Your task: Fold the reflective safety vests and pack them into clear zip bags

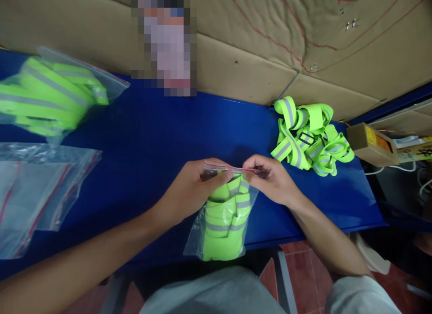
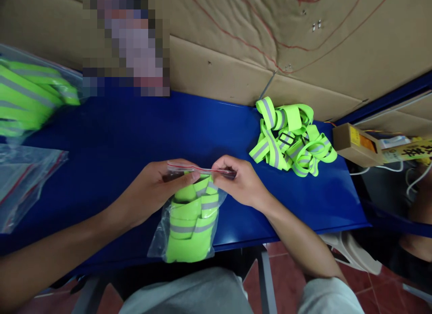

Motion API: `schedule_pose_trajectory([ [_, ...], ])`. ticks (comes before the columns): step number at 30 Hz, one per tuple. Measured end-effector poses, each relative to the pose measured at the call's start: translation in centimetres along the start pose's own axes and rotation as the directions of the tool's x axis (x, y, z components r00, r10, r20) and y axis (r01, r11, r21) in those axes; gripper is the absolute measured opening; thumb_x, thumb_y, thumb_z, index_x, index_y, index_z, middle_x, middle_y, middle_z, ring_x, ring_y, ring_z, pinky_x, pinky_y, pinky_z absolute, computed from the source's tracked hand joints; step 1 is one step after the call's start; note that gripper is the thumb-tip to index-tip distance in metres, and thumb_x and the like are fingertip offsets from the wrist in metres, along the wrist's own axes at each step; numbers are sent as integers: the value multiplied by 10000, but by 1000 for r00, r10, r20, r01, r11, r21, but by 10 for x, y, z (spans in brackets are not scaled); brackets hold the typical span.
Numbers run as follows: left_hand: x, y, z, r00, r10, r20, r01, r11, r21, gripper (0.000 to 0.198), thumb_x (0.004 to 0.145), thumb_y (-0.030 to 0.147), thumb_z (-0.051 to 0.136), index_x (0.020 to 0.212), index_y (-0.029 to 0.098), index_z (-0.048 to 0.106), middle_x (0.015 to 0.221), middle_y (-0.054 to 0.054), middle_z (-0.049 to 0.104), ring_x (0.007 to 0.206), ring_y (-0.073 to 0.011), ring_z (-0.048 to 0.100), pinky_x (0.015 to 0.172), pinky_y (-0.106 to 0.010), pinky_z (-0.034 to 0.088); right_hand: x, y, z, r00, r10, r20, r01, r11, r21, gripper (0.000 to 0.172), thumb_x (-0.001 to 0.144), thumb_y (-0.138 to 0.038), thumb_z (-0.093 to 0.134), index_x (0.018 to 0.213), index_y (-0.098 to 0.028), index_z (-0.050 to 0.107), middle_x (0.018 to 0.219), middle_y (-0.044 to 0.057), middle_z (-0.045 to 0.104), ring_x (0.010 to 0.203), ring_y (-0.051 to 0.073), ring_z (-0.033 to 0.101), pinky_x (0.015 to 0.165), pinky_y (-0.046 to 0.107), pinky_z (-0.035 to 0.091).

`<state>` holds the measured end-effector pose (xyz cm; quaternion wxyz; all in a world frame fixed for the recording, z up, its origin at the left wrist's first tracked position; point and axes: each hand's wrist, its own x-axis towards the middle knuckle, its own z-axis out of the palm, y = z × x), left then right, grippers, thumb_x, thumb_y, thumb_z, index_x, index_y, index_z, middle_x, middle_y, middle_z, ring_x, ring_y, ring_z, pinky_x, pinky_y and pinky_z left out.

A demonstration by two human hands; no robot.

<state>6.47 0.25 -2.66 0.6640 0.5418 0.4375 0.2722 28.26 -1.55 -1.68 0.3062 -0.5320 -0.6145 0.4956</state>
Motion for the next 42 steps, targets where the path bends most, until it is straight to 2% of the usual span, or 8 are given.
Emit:
schedule_pose_trajectory([
  [4,2,-3,0,999,31,5,-31,999,-21,317,882,467,732,990,173,785,978,-57,782,880,-199,694,739,-274,480,0,0,-2,1000,-3,9,3,1000,19,74,858,-218,680,830,-168,632,710,-31,582,629,85,500,582,209,400],
  [10,2,-7,1,997,74,-32,-77,994,-76,265,886,429,741,966,185,809,985,-47,795,874,-179,702,740,-256,488,-1,0,-12,996,-4,93,-2,998,60,179,905,-326,721,984,-166,705,914,33,726,800,130,645,742,257,498],
  [17,3,-12,4,1000,4,-15,-8,967,-256,233,834,393,802,948,190,824,912,-45,813,816,-164,713,745,-253,517,-2,1,-6,1000,-16,18,15,1000,10,147,877,-308,730,875,-164,701,746,-11,666,651,93,556,611,222,432],
  [22,3,-13,5,997,53,-61,-60,990,-125,245,853,415,785,957,196,822,938,-41,814,834,-163,719,724,-234,503,-1,1,3,998,-65,-25,64,998,-21,48,844,-197,694,842,-168,657,734,-33,618,646,79,532,601,201,416],
  [27,3,-12,6,994,102,-44,-104,994,-37,250,886,427,753,998,213,815,939,-19,814,832,-149,716,708,-216,498,0,2,6,996,-85,-31,84,996,-44,137,911,-299,693,894,-164,705,746,-18,646,625,78,521,573,205,395],
  [34,5,-2,-3,980,180,-84,-178,983,35,232,928,400,695,1031,225,808,997,-5,815,904,-164,732,772,-226,533,-1,3,1,984,-135,-116,128,990,-63,115,917,-280,710,866,-177,708,732,-27,657,610,74,527,561,199,403],
  [38,5,-4,-5,971,208,-117,-198,976,96,178,923,377,700,977,263,826,957,24,818,889,-158,736,768,-219,528,-1,2,4,992,-110,-64,109,994,-17,127,885,-297,757,929,-182,723,826,-7,713,693,97,613,635,215,475],
  [42,4,-7,-3,980,175,-94,-166,981,101,183,919,397,710,977,272,830,955,24,820,910,-162,743,781,-218,529,-2,3,9,990,-114,-83,119,992,51,137,906,-301,741,852,-179,709,817,0,725,733,105,653,673,216,509],
])
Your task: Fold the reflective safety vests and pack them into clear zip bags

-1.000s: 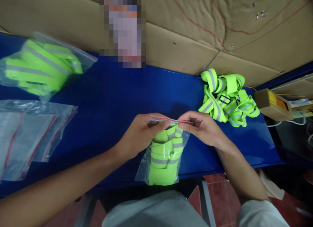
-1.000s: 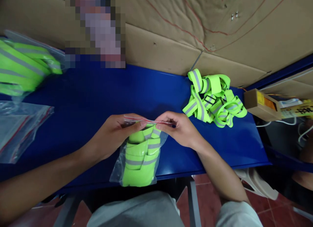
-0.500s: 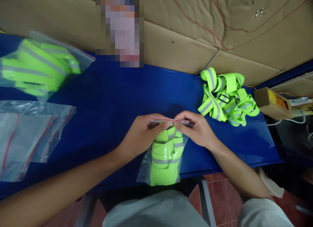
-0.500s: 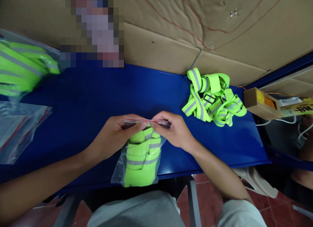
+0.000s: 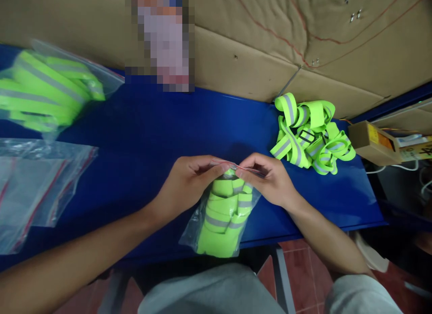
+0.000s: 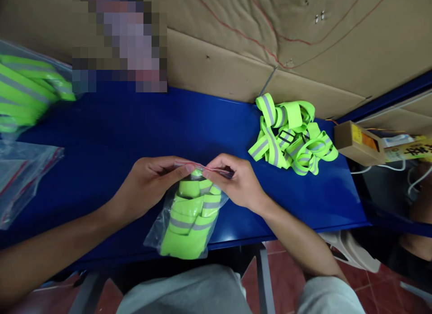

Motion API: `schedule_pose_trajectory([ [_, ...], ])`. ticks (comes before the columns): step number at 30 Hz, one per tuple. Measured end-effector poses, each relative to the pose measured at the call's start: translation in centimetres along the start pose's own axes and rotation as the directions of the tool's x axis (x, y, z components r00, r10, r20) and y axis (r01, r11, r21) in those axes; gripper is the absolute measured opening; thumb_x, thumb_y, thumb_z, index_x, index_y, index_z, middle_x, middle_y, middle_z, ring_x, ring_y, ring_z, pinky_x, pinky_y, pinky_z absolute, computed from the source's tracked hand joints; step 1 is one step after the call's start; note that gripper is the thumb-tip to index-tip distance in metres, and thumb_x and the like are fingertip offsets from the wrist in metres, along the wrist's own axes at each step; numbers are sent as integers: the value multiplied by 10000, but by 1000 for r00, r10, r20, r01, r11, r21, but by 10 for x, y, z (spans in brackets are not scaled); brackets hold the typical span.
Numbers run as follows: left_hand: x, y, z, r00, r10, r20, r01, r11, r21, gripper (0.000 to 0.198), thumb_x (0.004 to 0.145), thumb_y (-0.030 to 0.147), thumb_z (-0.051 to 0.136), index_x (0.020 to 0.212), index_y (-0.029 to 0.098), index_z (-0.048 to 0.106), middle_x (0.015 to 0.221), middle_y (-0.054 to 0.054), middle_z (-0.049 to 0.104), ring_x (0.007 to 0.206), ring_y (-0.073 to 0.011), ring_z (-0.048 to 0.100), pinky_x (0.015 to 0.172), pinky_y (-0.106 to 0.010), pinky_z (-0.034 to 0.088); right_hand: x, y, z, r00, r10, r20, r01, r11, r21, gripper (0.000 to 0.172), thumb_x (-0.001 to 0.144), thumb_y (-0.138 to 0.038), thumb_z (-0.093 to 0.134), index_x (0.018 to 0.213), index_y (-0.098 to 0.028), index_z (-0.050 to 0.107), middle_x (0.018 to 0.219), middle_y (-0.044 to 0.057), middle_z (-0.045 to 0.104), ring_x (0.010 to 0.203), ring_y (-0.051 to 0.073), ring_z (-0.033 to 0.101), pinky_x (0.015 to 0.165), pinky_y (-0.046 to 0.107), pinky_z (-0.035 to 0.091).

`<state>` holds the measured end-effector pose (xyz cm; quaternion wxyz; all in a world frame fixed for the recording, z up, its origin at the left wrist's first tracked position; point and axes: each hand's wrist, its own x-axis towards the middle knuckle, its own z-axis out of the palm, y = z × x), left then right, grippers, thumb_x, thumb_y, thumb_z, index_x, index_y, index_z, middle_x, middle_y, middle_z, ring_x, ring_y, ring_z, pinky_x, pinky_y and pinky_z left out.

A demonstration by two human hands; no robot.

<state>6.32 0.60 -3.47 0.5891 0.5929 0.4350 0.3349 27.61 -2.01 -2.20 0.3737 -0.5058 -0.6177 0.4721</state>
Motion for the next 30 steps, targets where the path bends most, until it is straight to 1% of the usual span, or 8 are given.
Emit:
schedule_pose_trajectory([
  [6,8,-1,-9,979,14,203,-8,999,-32,341,989,470,590,1138,248,801,1037,-8,812,998,-184,739,849,-233,549,2,2,-10,999,21,44,-19,998,-52,124,916,-306,733,923,-183,716,864,3,736,769,109,661,701,222,511],
  [9,4,-2,-9,984,100,146,-123,979,160,348,998,455,559,1085,235,815,927,-5,806,860,-174,729,730,-224,530,2,2,-9,995,52,81,-47,997,-65,184,885,-342,772,973,-189,722,903,7,747,801,121,670,722,236,512],
  [14,-5,-3,-1,982,183,51,-189,910,368,326,1009,399,532,1007,233,813,824,11,797,598,-118,637,566,-228,412,-2,2,4,1000,-10,12,11,996,-92,243,897,-380,760,790,-182,668,767,-2,694,690,111,619,625,234,466],
  [18,-2,-2,-1,986,124,111,-152,943,296,344,1005,449,537,1099,235,790,814,7,788,603,-122,637,544,-223,409,-2,1,2,1000,-10,12,11,995,-100,282,893,-421,761,774,-183,670,722,0,682,647,112,590,595,242,442],
  [20,1,0,-3,993,77,92,-95,975,201,330,960,473,614,1121,235,777,858,0,791,626,-130,656,536,-215,431,0,1,-2,1000,-7,7,7,994,-107,275,879,-422,776,782,-182,685,727,1,691,647,111,585,607,244,446],
  [24,3,5,-5,993,115,-10,-114,990,84,195,909,406,702,917,221,765,914,-7,785,776,-149,705,674,-213,516,2,-2,-6,999,-38,12,39,987,-158,187,873,-357,784,856,-187,708,681,-32,637,621,94,544,598,230,433],
  [27,1,6,-5,991,133,10,-134,988,81,175,929,373,684,893,216,753,872,2,772,768,-140,692,685,-213,508,1,-4,-5,993,-94,73,106,975,-196,143,912,-326,742,946,-192,708,789,-12,679,713,110,603,674,243,478],
  [30,-2,6,-4,988,145,58,-150,984,94,203,939,385,675,879,205,747,842,4,761,742,-132,674,656,-214,483,-1,-4,-4,988,-129,83,145,962,-232,118,962,-307,684,927,-194,697,853,13,704,767,123,634,702,254,496],
])
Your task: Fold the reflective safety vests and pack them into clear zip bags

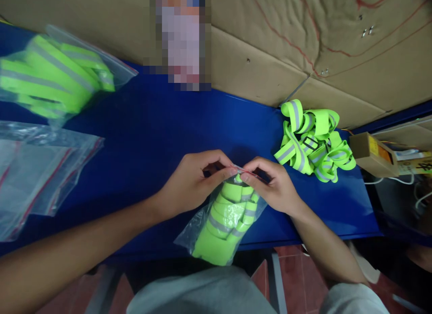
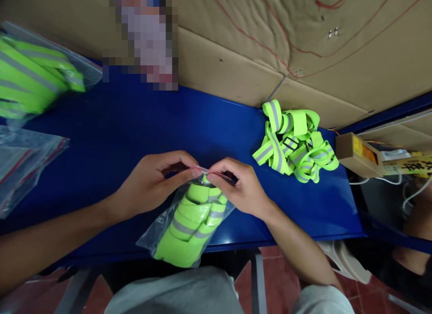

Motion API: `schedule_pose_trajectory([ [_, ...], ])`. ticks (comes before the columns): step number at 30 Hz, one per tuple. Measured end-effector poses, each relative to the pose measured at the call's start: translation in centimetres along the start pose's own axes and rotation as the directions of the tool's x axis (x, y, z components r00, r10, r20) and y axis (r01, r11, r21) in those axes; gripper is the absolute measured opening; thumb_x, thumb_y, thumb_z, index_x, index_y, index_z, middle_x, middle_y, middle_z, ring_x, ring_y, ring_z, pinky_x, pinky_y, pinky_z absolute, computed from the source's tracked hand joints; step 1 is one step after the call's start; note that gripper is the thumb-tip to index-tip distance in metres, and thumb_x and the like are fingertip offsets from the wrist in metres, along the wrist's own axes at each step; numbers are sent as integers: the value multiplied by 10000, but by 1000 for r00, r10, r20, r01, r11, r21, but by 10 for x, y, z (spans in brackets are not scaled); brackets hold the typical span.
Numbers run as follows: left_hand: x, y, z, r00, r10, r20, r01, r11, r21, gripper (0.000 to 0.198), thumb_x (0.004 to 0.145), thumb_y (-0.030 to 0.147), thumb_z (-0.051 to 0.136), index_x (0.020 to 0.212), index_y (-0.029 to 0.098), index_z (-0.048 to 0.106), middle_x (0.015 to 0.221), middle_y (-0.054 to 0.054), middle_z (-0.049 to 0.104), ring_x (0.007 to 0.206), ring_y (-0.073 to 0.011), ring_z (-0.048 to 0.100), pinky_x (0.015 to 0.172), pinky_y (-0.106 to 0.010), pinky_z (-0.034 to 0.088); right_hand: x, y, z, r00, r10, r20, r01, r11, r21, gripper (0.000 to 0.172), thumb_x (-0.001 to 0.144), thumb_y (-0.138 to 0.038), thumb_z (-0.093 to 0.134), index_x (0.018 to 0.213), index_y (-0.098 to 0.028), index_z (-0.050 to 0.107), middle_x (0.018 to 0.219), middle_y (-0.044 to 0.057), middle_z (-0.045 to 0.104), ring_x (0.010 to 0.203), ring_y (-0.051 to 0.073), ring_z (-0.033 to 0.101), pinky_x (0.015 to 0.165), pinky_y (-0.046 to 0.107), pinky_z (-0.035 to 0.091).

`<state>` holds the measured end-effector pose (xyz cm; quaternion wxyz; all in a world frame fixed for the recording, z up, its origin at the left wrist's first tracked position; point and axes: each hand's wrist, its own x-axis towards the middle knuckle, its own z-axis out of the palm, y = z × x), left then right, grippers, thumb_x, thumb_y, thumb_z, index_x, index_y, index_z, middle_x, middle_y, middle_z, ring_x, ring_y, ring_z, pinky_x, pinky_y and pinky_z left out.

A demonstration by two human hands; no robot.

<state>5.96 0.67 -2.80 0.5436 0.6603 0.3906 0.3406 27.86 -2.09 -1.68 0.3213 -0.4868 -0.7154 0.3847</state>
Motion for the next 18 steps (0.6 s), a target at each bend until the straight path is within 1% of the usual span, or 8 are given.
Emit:
schedule_pose_trajectory([
  [4,-1,0,3,1000,16,-6,-16,999,30,226,946,385,666,847,194,737,824,-3,750,736,-131,659,653,-221,463,-3,2,0,998,-42,-40,40,998,-43,104,956,-261,690,872,-200,693,795,5,676,708,118,610,646,251,481],
  [6,-1,1,4,1000,-1,-8,1,1000,-1,225,945,376,660,857,181,727,832,-15,744,739,-133,655,649,-222,466,-4,3,0,997,-58,-59,55,997,-47,98,947,-249,701,860,-202,701,773,0,666,684,113,603,632,246,478],
  [9,-1,3,6,999,-21,43,24,997,-71,239,941,389,652,956,161,722,896,-43,742,764,-145,656,636,-230,479,-5,4,-1,995,-59,-83,54,997,-60,98,926,-264,730,842,-213,722,751,0,665,664,117,602,613,244,474],
  [11,0,2,5,998,3,68,1,998,-62,243,939,389,652,977,161,727,917,-50,738,771,-147,644,642,-238,476,-5,8,-2,997,-29,-66,26,998,-53,94,918,-300,739,863,-225,732,761,6,670,668,130,607,597,247,472],
  [14,3,-1,-3,998,59,11,-58,996,-66,236,938,383,657,887,160,712,831,-30,711,703,-124,588,622,-240,441,-3,15,-7,999,36,-19,-37,998,-49,159,934,-376,710,869,-231,709,731,-4,627,628,127,563,549,240,446],
  [16,8,-4,-9,997,59,-42,-65,987,-150,247,908,397,701,854,155,700,784,-16,690,674,-115,562,608,-236,428,-3,20,-13,997,73,-32,-75,995,-65,242,948,-423,679,808,-225,672,682,-11,569,591,121,507,515,238,411],
  [18,13,-6,-14,997,43,-60,-57,963,-265,252,868,394,750,844,146,708,791,-18,697,691,-113,575,623,-230,448,-4,24,-19,994,87,-71,-92,992,-82,299,938,-459,682,763,-219,654,650,-10,535,566,120,461,497,247,379],
])
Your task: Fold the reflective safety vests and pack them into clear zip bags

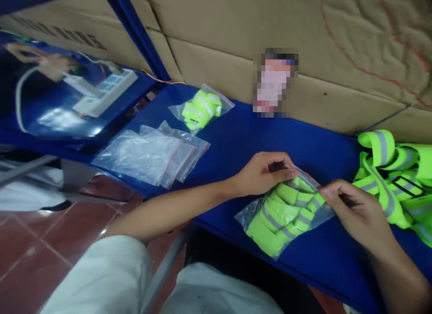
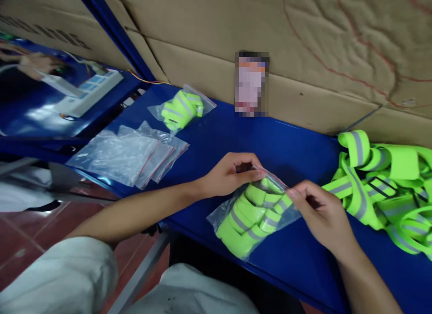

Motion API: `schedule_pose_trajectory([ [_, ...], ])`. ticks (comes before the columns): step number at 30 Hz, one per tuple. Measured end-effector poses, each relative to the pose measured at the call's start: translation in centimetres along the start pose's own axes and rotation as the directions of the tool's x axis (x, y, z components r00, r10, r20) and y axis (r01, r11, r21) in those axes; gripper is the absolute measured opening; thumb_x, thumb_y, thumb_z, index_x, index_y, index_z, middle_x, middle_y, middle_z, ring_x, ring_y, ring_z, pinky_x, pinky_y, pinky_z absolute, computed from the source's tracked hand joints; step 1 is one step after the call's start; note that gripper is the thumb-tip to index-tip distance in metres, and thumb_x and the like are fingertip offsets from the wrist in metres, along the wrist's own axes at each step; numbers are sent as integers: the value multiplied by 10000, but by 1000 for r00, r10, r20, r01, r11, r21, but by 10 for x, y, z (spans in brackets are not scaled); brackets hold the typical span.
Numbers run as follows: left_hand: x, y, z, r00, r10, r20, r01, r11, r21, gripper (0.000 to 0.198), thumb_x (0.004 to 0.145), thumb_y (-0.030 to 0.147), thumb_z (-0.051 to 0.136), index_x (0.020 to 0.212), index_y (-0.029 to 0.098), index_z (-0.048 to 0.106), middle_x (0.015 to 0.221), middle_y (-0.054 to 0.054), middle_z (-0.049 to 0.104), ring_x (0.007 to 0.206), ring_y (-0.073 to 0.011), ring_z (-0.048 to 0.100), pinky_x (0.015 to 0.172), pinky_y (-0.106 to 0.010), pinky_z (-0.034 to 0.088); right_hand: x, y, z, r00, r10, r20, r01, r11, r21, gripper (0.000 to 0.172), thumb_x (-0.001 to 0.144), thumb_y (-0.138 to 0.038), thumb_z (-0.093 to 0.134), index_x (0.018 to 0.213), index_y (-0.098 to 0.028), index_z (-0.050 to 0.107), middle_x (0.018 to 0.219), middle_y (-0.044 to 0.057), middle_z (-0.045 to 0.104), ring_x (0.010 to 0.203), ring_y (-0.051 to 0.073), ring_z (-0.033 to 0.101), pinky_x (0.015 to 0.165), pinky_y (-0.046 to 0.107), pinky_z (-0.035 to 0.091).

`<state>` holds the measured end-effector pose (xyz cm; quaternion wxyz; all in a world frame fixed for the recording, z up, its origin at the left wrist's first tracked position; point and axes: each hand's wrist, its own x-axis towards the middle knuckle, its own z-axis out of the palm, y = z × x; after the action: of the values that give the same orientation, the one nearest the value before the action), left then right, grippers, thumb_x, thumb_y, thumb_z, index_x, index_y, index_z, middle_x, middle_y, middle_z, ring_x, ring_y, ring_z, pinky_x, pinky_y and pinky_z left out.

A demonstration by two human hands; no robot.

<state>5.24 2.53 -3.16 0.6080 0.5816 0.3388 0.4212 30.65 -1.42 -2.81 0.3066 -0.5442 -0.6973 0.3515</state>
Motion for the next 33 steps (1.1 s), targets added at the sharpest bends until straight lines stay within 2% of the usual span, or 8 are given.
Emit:
schedule_pose_trajectory([
  [5,8,5,-9,990,-112,85,111,994,12,287,933,377,651,1000,132,784,888,-50,769,741,-118,651,602,-208,499,2,12,-3,987,78,-138,-69,995,70,296,883,-487,751,786,-212,697,630,-2,559,560,121,445,502,262,346],
  [12,-5,34,-7,994,11,-110,30,930,367,648,983,502,242,1046,105,750,970,60,773,965,-117,690,817,-199,500,14,12,2,993,96,60,-111,943,313,347,841,-499,793,1010,-198,762,700,19,660,584,127,553,544,256,444],
  [16,-26,32,8,988,-24,-153,91,889,449,595,994,551,421,1313,107,654,1261,-120,737,1179,-235,688,980,-322,550,13,7,13,1000,16,-6,-13,944,329,361,872,-514,753,964,-165,743,655,-1,630,548,105,501,512,231,395],
  [18,-50,27,27,985,-39,-170,124,841,527,877,887,586,667,1597,181,350,1531,-218,529,1381,-339,560,1114,-481,493,11,4,21,1000,14,-9,-9,924,381,387,866,-525,754,969,-152,739,648,-8,626,540,97,488,505,220,381],
  [20,-77,21,48,978,-31,-205,176,649,740,1177,723,619,831,1652,291,186,1681,-200,300,1539,-421,325,1208,-613,357,8,-1,26,999,27,23,-35,874,485,415,851,-537,766,982,-144,733,664,-7,636,548,96,508,520,220,408],
  [23,-105,17,60,973,9,-229,196,484,853,968,812,401,787,1610,332,243,1677,-159,292,1537,-395,334,1203,-608,365,4,-10,29,992,-17,127,-68,770,634,486,872,-582,727,1065,-136,722,765,31,683,615,117,587,585,248,494],
  [28,-90,62,-29,922,328,-205,110,285,952,774,835,348,727,1488,174,352,1543,-195,389,1485,-341,379,1251,-508,323,9,-6,25,982,-166,90,100,861,499,542,1019,-594,489,1212,-124,677,943,107,719,722,130,660,618,243,522],
  [33,-70,136,-159,910,284,-303,288,97,953,703,893,640,615,1397,169,478,1371,-93,561,1314,-298,506,1152,-449,425,6,0,40,965,-262,-26,260,932,252,370,1056,-428,481,1013,-143,714,802,68,733,655,135,675,601,240,509],
])
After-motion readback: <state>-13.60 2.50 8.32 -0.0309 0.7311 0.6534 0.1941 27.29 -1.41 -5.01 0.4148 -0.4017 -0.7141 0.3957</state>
